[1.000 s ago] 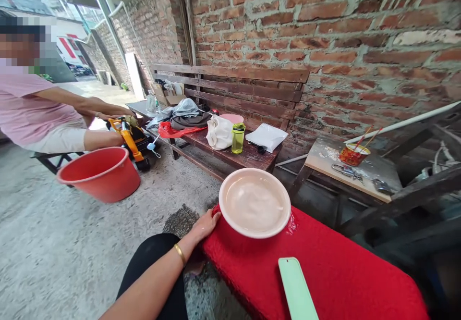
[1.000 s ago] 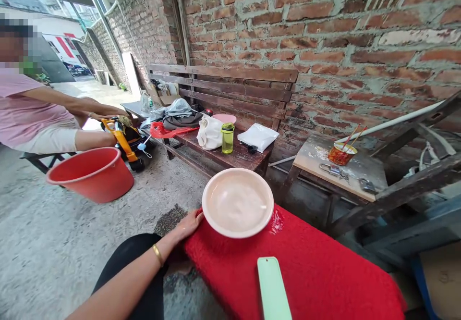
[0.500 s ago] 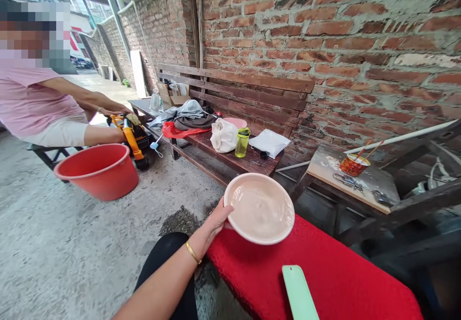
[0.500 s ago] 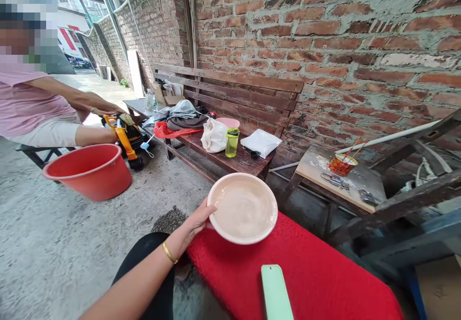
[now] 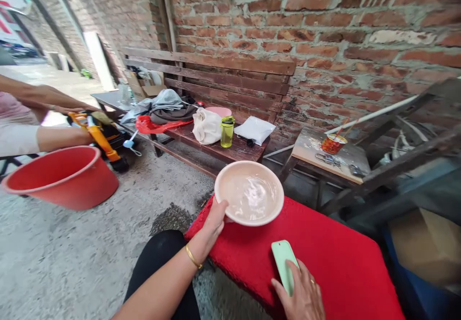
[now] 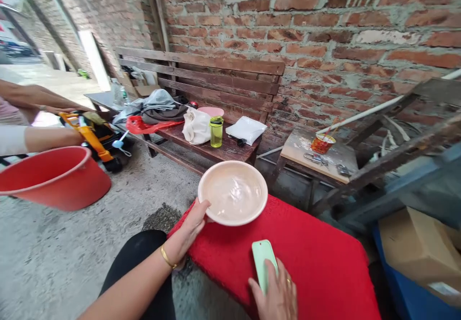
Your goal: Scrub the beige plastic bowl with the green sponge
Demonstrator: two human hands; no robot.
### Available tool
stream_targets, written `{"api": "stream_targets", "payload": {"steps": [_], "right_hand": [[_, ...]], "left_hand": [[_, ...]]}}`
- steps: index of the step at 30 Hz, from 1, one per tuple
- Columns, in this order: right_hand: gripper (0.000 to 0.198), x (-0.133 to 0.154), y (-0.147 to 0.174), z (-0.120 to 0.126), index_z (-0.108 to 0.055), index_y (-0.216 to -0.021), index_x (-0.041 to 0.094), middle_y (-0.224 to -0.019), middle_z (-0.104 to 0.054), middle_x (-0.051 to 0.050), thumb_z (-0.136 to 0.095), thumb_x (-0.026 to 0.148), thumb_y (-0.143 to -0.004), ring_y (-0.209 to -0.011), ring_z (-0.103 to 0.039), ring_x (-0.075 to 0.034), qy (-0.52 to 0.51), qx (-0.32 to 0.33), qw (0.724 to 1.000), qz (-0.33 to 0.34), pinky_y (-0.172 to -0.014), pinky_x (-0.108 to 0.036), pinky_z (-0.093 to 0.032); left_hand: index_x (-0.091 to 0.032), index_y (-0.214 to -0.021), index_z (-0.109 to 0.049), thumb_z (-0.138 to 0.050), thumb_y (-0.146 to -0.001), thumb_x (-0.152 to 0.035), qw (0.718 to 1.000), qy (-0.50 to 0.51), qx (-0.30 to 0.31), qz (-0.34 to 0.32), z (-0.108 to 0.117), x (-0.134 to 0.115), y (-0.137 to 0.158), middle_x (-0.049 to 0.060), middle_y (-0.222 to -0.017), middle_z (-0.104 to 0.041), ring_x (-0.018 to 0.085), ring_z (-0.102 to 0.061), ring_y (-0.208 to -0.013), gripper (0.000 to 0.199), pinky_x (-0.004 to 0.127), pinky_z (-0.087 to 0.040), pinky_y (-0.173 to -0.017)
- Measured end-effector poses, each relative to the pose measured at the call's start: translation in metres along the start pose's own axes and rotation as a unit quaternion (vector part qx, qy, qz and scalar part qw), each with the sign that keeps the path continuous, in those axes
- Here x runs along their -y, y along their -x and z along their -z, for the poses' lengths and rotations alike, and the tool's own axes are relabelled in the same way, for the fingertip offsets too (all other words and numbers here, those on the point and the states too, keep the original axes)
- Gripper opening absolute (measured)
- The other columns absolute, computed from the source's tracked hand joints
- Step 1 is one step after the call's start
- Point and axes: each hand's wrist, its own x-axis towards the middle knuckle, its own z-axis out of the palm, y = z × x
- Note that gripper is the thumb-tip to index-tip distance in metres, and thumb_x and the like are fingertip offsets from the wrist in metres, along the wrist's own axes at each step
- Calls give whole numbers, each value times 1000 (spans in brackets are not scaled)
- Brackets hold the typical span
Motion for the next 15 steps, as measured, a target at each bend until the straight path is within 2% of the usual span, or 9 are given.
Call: {"api": "stream_targets", "payload": {"steps": [3,5,7,9,11,13,15], "right_hand": [[43,1,-6,13,-62,-132,29,-108,-65,-12,-46,39,-93,-92,-65,-27,24,23,999,-4,-82,-42,-55],[45,-24,0,25,-64,-131,28,-97,-63,-11,-42,36,-93,-84,-64,-26,44,38,997,-45,-80,-41,-54],[48,-65,14,40,-65,-131,24,-92,-62,-12,-38,39,-94,-82,-63,-28,77,44,989,-118,-80,-43,-53],[54,-105,30,59,-64,-133,22,-87,-61,-13,-36,45,-93,-78,-63,-29,117,45,970,-210,-79,-45,-53],[58,-124,39,75,-62,-135,21,-83,-60,-13,-34,50,-93,-73,-63,-29,154,36,944,-290,-75,-46,-53],[57,-111,37,81,-64,-133,22,-82,-60,-13,-36,51,-94,-72,-62,-29,160,23,937,-310,-72,-45,-53],[50,-70,26,75,-67,-130,24,-87,-61,-13,-41,48,-94,-78,-63,-28,124,18,958,-256,-74,-41,-53]], "left_hand": [[-21,-139,-42,-54,-79,-17,996,-81,-16,32,3,-7,6,11,-125,-65,23,-68,-102,62,32,-63,-70],[-22,-138,-42,-57,-81,-24,992,-117,-14,50,5,-11,7,12,-126,-64,22,-69,-95,58,31,-63,-61],[-21,-137,-43,-58,-82,-25,989,-136,-14,56,5,-13,7,12,-124,-64,21,-70,-89,57,30,-62,-59],[-21,-139,-42,-58,-82,-25,988,-142,-17,55,5,-12,5,11,-122,-65,20,-71,-85,59,29,-62,-59],[-21,-141,-41,-58,-84,-27,989,-142,-19,47,5,-9,2,11,-119,-67,20,-71,-84,59,29,-62,-60],[-21,-140,-44,-57,-86,-29,988,-149,-15,34,7,-3,-2,11,-116,-68,19,-71,-84,57,28,-61,-60],[-19,-140,-45,-55,-87,-30,983,-181,-10,7,9,3,-5,11,-113,-69,19,-71,-85,55,27,-61,-60]]}}
